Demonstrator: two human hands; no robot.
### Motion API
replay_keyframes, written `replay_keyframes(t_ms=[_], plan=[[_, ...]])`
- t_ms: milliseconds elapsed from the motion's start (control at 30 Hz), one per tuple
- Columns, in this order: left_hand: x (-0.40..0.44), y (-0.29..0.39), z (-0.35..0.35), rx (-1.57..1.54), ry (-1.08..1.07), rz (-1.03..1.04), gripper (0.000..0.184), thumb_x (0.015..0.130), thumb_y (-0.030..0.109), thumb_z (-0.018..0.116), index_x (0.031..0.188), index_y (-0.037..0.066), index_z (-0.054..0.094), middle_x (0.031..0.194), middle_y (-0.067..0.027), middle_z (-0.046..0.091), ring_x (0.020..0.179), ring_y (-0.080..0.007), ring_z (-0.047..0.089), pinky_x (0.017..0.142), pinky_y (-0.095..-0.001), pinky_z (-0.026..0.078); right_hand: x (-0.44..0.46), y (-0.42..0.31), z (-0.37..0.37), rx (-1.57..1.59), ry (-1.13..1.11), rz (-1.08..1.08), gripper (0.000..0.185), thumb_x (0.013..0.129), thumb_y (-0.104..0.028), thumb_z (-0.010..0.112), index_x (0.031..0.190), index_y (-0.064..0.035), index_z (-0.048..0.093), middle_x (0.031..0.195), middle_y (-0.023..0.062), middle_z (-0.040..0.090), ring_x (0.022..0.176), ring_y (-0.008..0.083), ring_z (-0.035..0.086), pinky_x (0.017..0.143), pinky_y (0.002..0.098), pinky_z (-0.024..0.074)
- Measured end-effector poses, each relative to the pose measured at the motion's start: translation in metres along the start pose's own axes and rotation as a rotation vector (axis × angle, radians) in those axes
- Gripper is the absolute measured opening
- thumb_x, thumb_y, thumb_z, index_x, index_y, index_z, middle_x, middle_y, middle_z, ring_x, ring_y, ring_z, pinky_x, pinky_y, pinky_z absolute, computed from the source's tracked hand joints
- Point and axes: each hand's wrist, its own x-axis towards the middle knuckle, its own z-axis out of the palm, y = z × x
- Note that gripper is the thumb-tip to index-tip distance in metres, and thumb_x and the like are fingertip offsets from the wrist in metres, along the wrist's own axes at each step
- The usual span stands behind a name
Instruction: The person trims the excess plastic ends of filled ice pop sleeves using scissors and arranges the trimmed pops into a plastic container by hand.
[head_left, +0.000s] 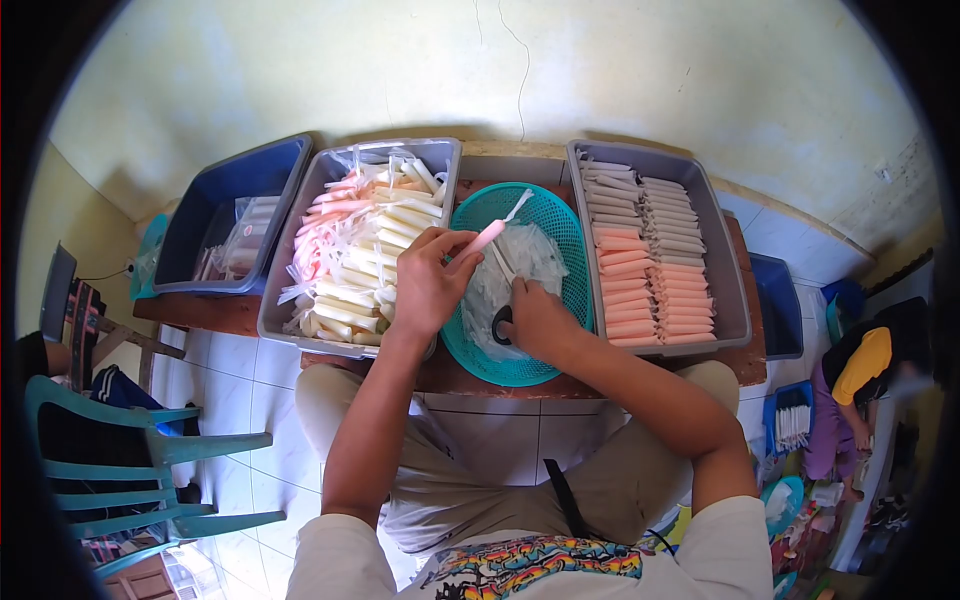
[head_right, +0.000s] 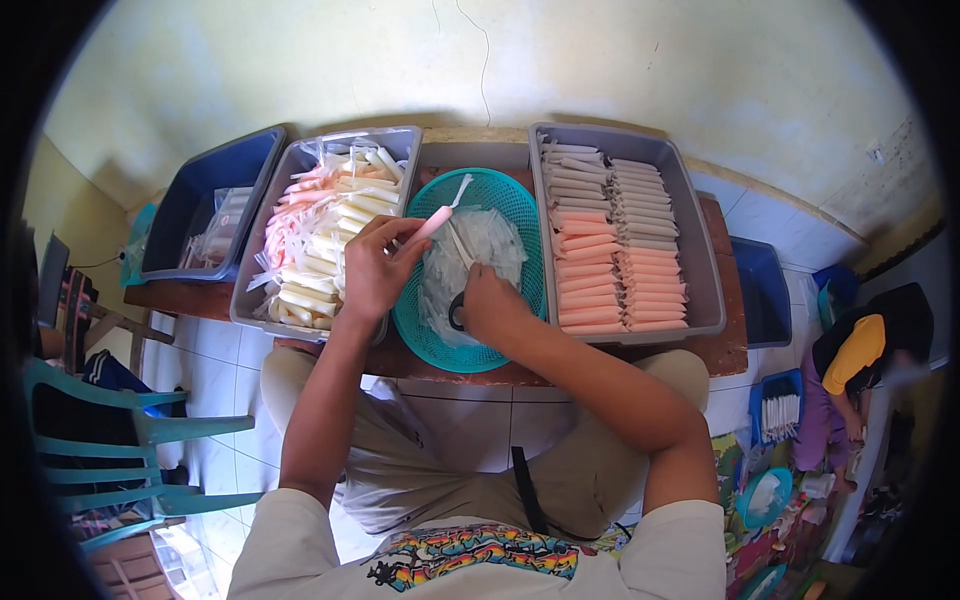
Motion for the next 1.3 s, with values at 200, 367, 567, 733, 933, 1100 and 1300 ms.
replay_keyframes(t_ms=[200,367,567,733,933,1100,1300], plan=[[0.000,0.006,-0.001,-0.014,-0.023,-0.010,0.027,0.084,0.003,0.086,0.110,0.002,0.080,0.098,-0.0144,0.075,0.083,-0.0284,0.074,0.077,-0.0389,0.060,0.005,0.003,0.018,-0.053,0.073,-0.023,0.077,0.090,-0.011,0.070,0.148,0.0229,0.035,0.120,0.0330,0.060,0.102,0.0472,0.073,0.087,0.0505,0.0624],[-0.001,0.002,0.000,-0.015,-0.025,-0.005,0.026,0.084,0.004,0.086,0.109,0.002,0.079,0.098,-0.0144,0.075,0.082,-0.0287,0.074,0.076,-0.0393,0.060,0.006,0.003,0.015,-0.031,0.084,0.012,0.078,0.089,-0.006,0.068,0.151,0.0234,0.031,0.124,0.0358,0.057,0.100,0.0505,0.072,0.088,0.0519,0.0615],[-0.001,0.002,0.000,-0.015,-0.028,-0.007,0.026,0.085,0.004,0.086,0.110,0.002,0.079,0.100,-0.0149,0.076,0.082,-0.0287,0.074,0.075,-0.0388,0.060,0.002,0.007,0.003,0.047,0.070,-0.007,0.084,0.087,-0.008,0.070,0.154,0.0214,0.028,0.129,0.0370,0.054,0.107,0.0551,0.069,0.094,0.0545,0.0589],[0.001,0.002,-0.006,-0.009,0.034,0.016,0.027,0.086,0.004,0.085,0.112,0.002,0.080,0.102,-0.0145,0.077,0.081,-0.0268,0.075,0.075,-0.0366,0.060,-0.012,0.011,-0.023,0.115,0.066,-0.023,0.094,0.082,-0.013,0.082,0.159,0.0078,0.032,0.128,0.0316,0.056,0.114,0.0507,0.063,0.098,0.0514,0.0557],[0.006,-0.004,-0.012,0.056,0.082,0.039,0.027,0.088,0.003,0.083,0.115,0.001,0.080,0.104,-0.0151,0.078,0.086,-0.0285,0.077,0.077,-0.0369,0.060,-0.038,0.004,-0.059,0.165,0.127,-0.083,0.094,0.083,-0.012,0.082,0.163,-0.0011,0.033,0.122,0.0250,0.057,0.108,0.0424,0.064,0.096,0.0478,0.0554],[0.009,-0.013,-0.014,0.088,0.128,0.039,0.025,0.088,0.002,0.081,0.114,0.002,0.080,0.102,-0.0159,0.076,0.088,-0.0352,0.075,0.081,-0.0424,0.060,-0.053,0.000,-0.084,0.206,0.093,-0.111,0.099,0.083,-0.018,0.083,0.165,-0.0013,0.031,0.119,0.0243,0.055,0.101,0.0400,0.066,0.090,0.0492,0.0560],[0.007,-0.011,-0.011,0.156,0.117,0.053,0.027,0.089,0.002,0.082,0.116,0.001,0.080,0.104,-0.0161,0.077,0.091,-0.0323,0.077,0.082,-0.0392,0.061,-0.058,-0.004,-0.088,0.249,0.131,-0.200,0.099,0.083,-0.026,0.089,0.164,-0.0028,0.038,0.114,0.0192,0.058,0.083,0.0270,0.067,0.079,0.0413,0.0576]])
